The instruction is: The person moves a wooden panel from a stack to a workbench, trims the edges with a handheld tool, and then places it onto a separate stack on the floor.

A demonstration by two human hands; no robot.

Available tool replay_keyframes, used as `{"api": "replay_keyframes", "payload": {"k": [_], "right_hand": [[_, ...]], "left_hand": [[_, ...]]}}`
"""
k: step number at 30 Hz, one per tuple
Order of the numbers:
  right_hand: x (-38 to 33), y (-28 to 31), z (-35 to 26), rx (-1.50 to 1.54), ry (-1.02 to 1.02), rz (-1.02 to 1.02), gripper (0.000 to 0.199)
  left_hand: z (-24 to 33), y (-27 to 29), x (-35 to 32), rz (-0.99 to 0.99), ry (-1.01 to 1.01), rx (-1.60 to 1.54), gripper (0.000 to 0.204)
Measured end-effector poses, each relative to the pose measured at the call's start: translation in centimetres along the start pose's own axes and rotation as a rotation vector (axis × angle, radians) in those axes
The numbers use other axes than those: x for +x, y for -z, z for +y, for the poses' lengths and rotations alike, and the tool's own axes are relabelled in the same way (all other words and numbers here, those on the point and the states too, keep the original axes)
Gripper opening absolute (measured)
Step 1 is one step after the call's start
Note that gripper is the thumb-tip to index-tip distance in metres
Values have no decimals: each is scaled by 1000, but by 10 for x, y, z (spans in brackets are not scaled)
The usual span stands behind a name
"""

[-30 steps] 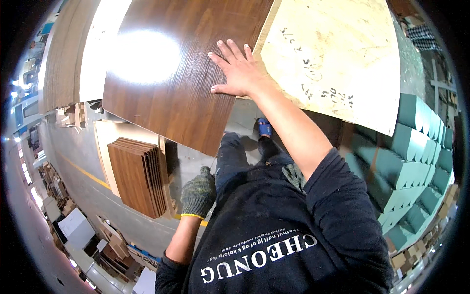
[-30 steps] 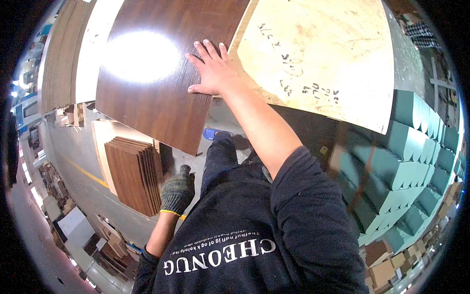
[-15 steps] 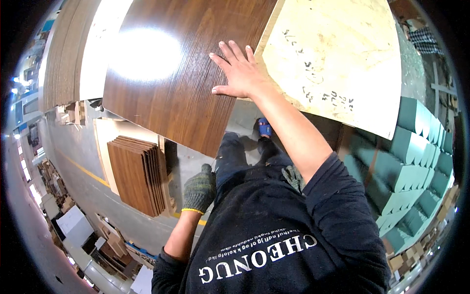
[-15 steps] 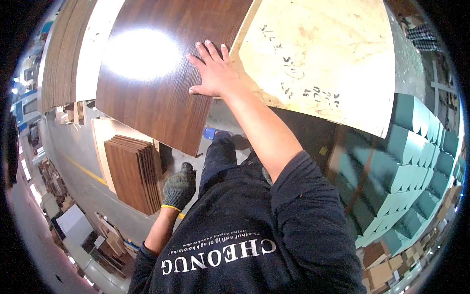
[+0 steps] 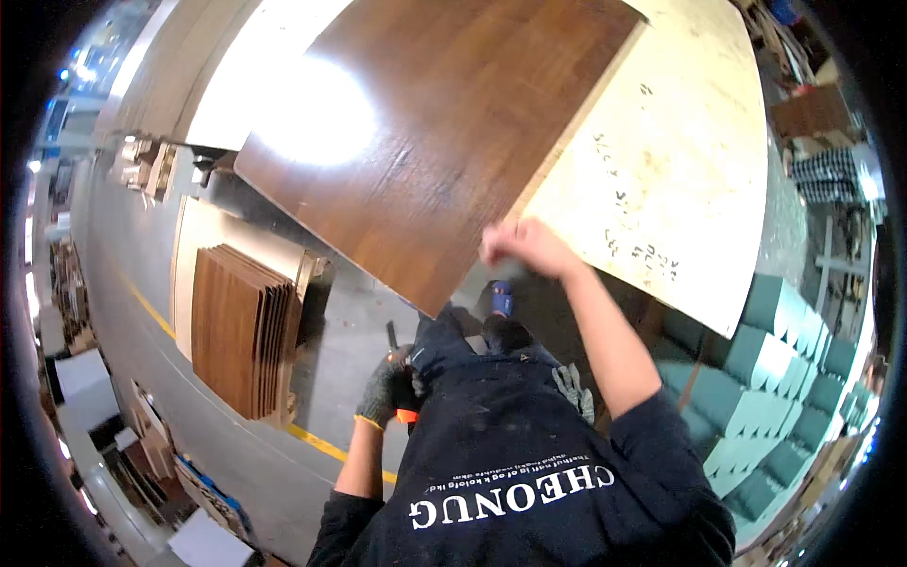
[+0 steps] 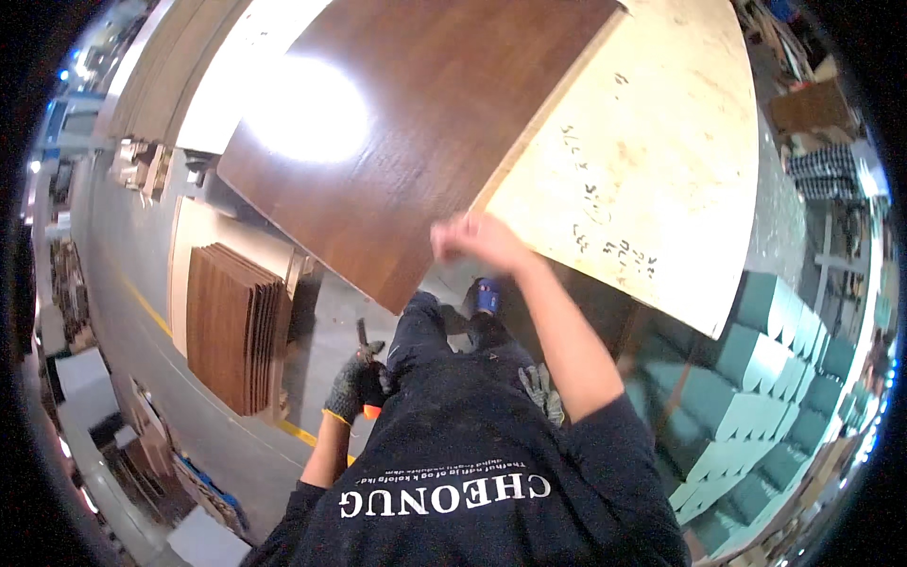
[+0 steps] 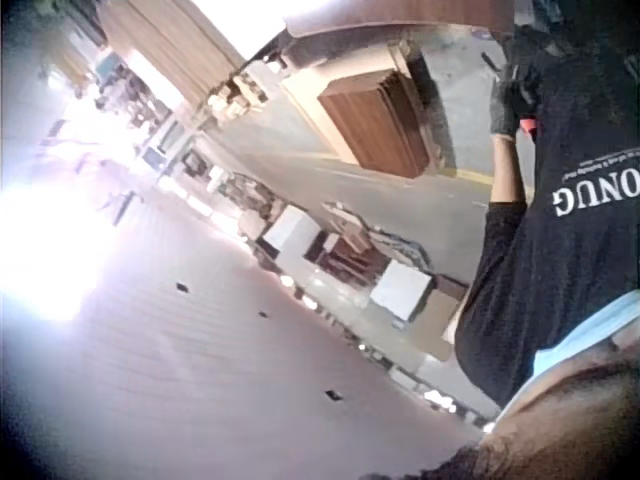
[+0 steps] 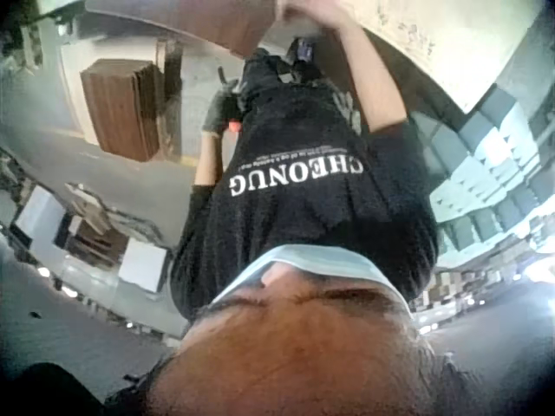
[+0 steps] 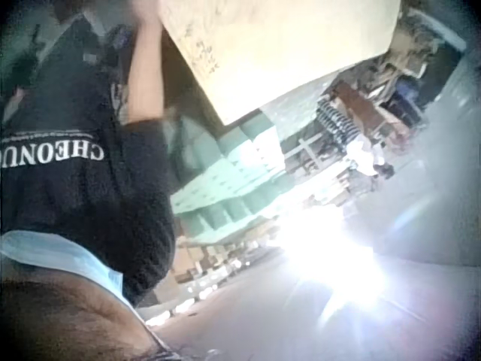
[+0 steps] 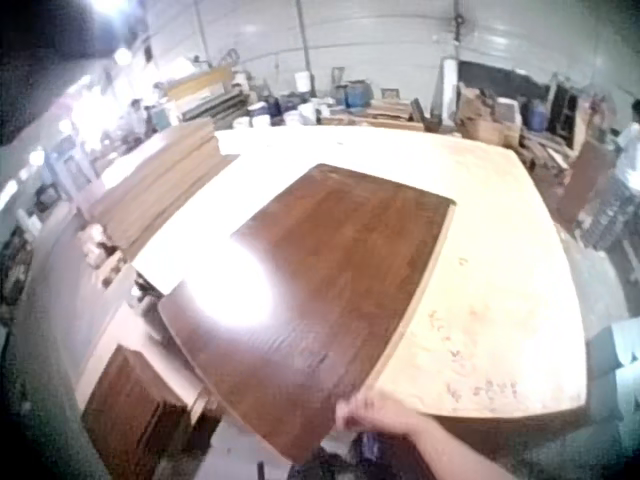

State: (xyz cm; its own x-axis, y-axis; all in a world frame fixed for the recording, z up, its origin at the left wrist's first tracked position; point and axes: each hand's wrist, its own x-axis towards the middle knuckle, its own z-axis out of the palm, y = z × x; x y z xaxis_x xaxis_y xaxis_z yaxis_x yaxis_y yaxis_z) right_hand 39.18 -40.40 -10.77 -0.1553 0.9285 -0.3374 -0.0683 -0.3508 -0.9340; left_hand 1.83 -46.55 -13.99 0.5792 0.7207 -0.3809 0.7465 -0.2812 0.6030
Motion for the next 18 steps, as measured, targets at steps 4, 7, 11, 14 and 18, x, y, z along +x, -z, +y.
{"api": "replay_keyframes", "payload": {"k": [4,7,11,14,18], "right_hand": [[-11,-77,67,-194,-472,-155,54],[-5,-124,51,207,-296,-101,40],[13,-151,59,232,-317,-126,36],[37,-191,59,455,-317,-135,40],[71,-211,75,668,-442,-123,57]], "left_hand": [[26,-1,-19,8,829,-1851,35],[24,9,-31,118,661,-1741,43],[30,21,-40,315,641,-1356,45],[43,30,-38,523,571,-1185,48],[38,20,-25,699,571,-232,53]]}}
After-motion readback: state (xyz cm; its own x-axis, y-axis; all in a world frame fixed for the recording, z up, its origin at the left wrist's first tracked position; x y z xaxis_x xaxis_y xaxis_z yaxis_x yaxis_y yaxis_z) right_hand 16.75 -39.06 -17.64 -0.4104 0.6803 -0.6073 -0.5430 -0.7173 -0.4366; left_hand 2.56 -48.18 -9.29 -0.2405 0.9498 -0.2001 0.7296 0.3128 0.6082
